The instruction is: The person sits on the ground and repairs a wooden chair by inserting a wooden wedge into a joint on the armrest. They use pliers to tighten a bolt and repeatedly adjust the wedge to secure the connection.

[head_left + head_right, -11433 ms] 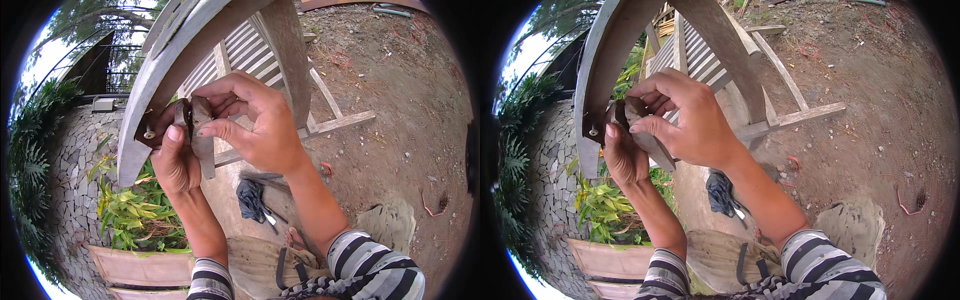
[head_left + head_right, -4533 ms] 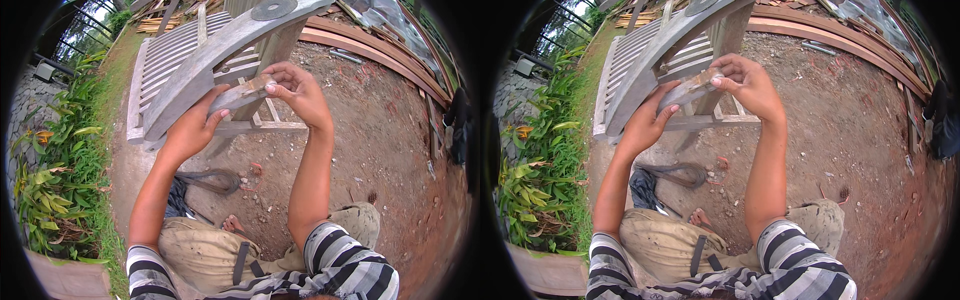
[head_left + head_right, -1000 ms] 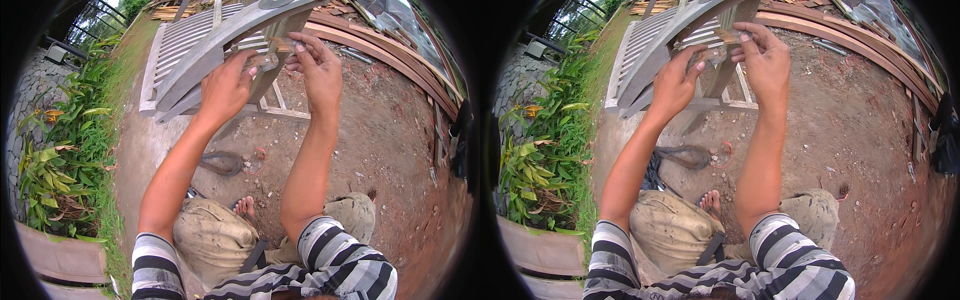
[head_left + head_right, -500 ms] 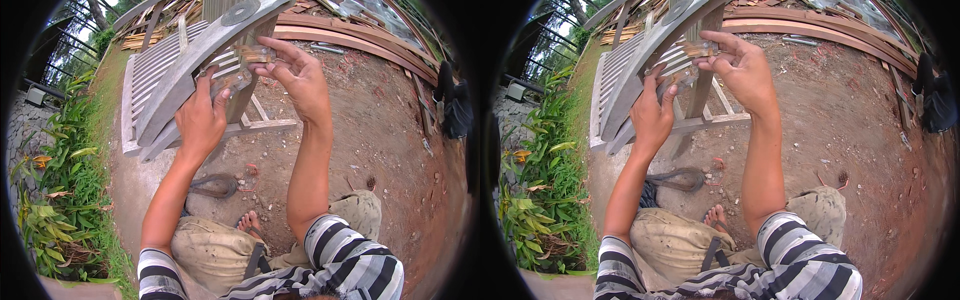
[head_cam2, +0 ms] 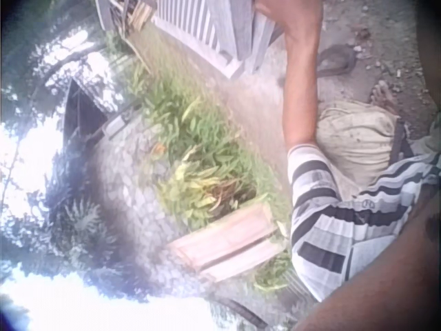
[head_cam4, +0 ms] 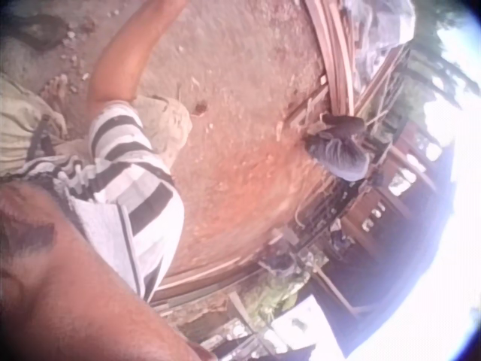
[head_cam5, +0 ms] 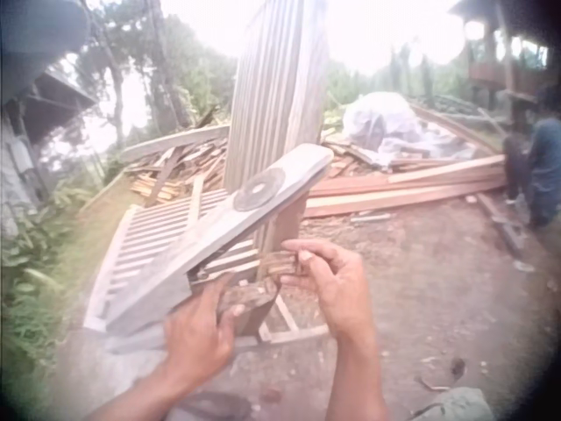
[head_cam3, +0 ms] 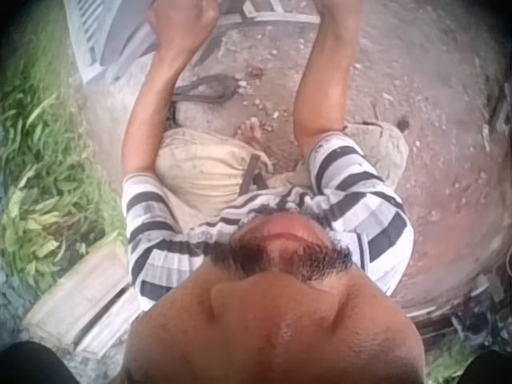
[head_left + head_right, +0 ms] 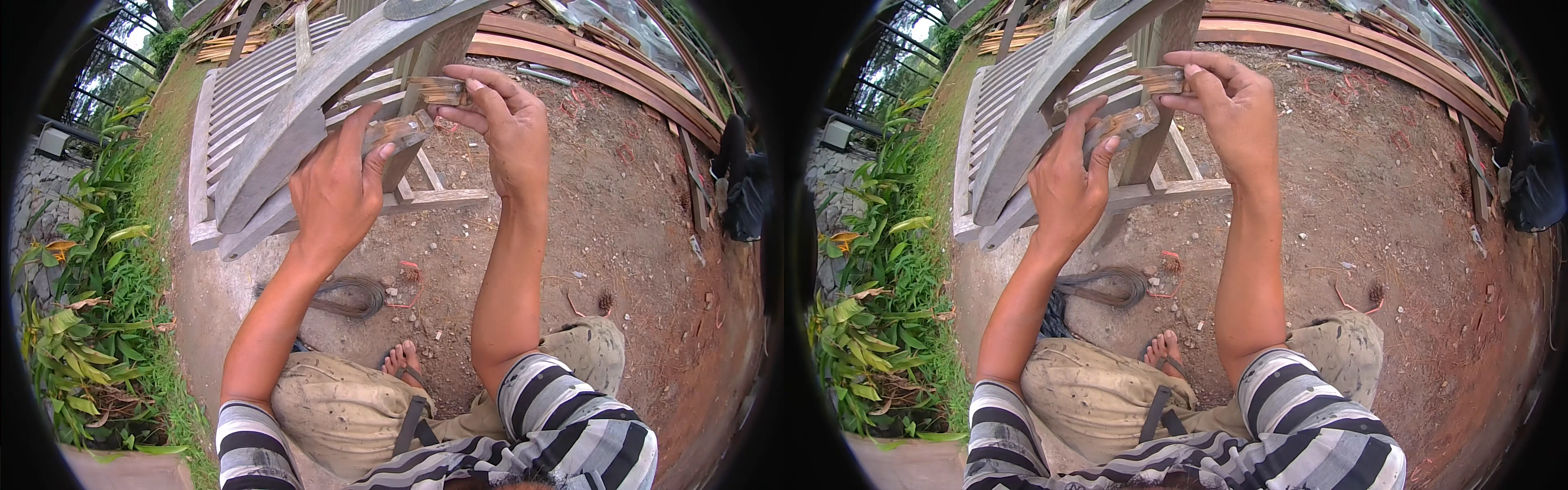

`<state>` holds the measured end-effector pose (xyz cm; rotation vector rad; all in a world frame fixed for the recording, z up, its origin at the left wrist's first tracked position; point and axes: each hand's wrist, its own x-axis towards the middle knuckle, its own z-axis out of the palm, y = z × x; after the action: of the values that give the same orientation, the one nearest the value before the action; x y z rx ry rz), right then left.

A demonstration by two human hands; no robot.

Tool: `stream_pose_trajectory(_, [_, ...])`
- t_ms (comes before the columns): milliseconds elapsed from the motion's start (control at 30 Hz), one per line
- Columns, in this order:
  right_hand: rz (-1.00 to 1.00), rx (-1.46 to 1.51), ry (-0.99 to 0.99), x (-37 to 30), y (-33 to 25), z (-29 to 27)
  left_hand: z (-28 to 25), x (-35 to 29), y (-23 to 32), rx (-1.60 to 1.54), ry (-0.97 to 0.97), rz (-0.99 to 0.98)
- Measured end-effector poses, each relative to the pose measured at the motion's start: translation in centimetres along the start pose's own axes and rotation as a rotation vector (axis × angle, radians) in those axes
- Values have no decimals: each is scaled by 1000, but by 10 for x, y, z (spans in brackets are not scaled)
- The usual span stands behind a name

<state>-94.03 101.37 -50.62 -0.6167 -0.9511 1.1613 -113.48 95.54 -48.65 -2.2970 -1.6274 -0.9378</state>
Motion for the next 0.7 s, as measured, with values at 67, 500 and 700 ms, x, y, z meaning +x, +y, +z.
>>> stream_pose_trajectory(67, [-50, -97, 17, 3, 5, -2, 2, 0, -1, 3, 28, 21])
stream_pose_trajectory(500, [138, -254, -460, -1, 45, -23, 2, 2, -4, 36, 146, 127])
stream_pose_trajectory(700, [108, -123, -375, -4, 61, -8, -1, 1, -21, -128, 264, 397])
